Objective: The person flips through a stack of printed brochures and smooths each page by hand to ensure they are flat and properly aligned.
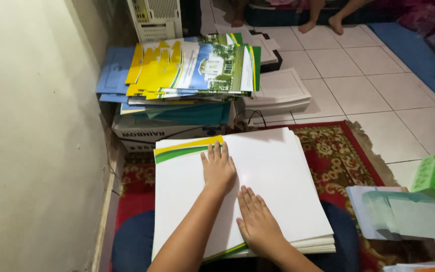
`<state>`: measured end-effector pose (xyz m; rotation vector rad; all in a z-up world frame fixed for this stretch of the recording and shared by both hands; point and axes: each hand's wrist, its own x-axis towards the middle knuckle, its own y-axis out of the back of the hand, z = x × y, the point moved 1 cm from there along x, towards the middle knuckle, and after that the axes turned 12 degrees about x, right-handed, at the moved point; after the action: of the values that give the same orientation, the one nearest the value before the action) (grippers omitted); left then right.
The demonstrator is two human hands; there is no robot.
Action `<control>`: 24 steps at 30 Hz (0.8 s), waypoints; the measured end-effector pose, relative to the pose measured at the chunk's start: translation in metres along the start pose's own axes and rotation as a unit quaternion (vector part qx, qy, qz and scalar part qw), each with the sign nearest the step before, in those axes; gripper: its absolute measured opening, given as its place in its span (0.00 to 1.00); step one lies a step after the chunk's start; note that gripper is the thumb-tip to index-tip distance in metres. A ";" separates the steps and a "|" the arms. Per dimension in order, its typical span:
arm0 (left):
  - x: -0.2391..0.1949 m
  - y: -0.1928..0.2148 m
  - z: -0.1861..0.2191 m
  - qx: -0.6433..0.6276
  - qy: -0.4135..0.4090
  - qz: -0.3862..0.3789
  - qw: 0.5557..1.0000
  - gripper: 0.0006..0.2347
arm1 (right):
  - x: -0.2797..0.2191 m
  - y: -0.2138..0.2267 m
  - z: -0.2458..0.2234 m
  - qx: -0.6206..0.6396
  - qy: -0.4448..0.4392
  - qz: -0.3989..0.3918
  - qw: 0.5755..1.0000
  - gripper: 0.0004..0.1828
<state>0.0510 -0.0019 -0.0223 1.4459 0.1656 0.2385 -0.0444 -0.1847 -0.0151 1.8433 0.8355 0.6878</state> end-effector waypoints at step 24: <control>-0.005 0.003 -0.017 -0.047 0.007 0.113 0.993 0.26 | 0.109 0.009 0.038 -0.033 -0.076 -0.050 0.995 0.36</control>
<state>0.0417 0.0137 -0.0211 1.3696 0.0025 0.4358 0.0525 -0.1218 -0.0102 1.7575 0.7905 0.4983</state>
